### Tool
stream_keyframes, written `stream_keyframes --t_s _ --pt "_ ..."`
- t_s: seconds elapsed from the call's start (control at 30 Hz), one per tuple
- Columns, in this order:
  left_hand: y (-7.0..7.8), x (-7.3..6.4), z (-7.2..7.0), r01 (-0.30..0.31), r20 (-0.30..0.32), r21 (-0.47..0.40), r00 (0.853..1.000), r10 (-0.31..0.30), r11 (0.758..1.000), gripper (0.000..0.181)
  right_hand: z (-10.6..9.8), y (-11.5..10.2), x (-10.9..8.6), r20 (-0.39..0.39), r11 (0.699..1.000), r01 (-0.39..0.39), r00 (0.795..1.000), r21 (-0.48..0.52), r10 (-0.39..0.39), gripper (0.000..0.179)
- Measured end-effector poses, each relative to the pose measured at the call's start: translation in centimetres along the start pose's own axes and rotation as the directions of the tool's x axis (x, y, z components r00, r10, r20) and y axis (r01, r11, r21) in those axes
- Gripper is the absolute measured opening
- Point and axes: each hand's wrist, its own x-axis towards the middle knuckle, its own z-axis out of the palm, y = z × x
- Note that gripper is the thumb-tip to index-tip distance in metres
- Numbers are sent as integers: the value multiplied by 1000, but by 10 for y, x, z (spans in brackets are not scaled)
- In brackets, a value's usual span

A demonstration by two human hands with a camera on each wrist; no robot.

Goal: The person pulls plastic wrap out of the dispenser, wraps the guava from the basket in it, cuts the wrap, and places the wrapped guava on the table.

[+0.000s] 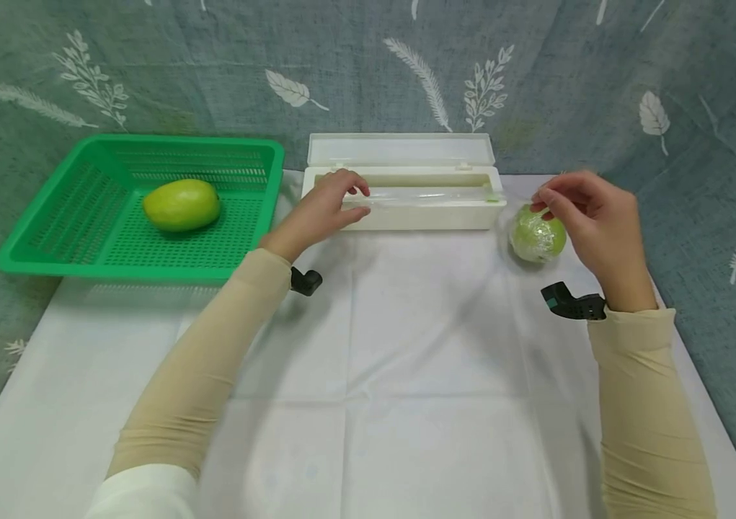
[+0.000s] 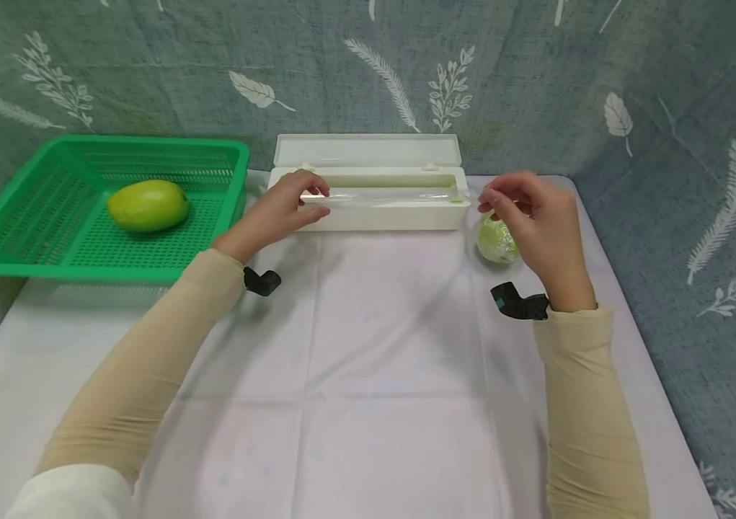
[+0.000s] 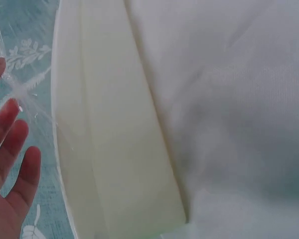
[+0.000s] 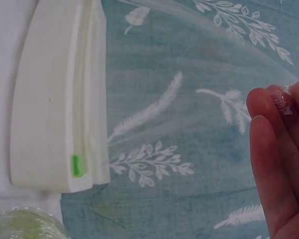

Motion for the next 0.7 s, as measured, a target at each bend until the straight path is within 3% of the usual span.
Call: stream_keyframes --t_s 0.17,0.43,0.57,0.7 --pt "1 0 4 -4 28 -2 1000 4 1000 25 -1 3 -11 13 999 -11 1000 -32 12 15" --pt "-7 1 14 -2 5 29 1000 2 1000 15 -3 22 -31 96 997 -75 992 -20 77 14" --pt "-8 4 19 30 7 126 999 -31 992 16 -1 30 -36 119 994 -108 987 6 106 13" --pt "-5 7 24 32 17 266 999 -38 963 19 2 37 -39 138 990 -140 981 13 136 13"
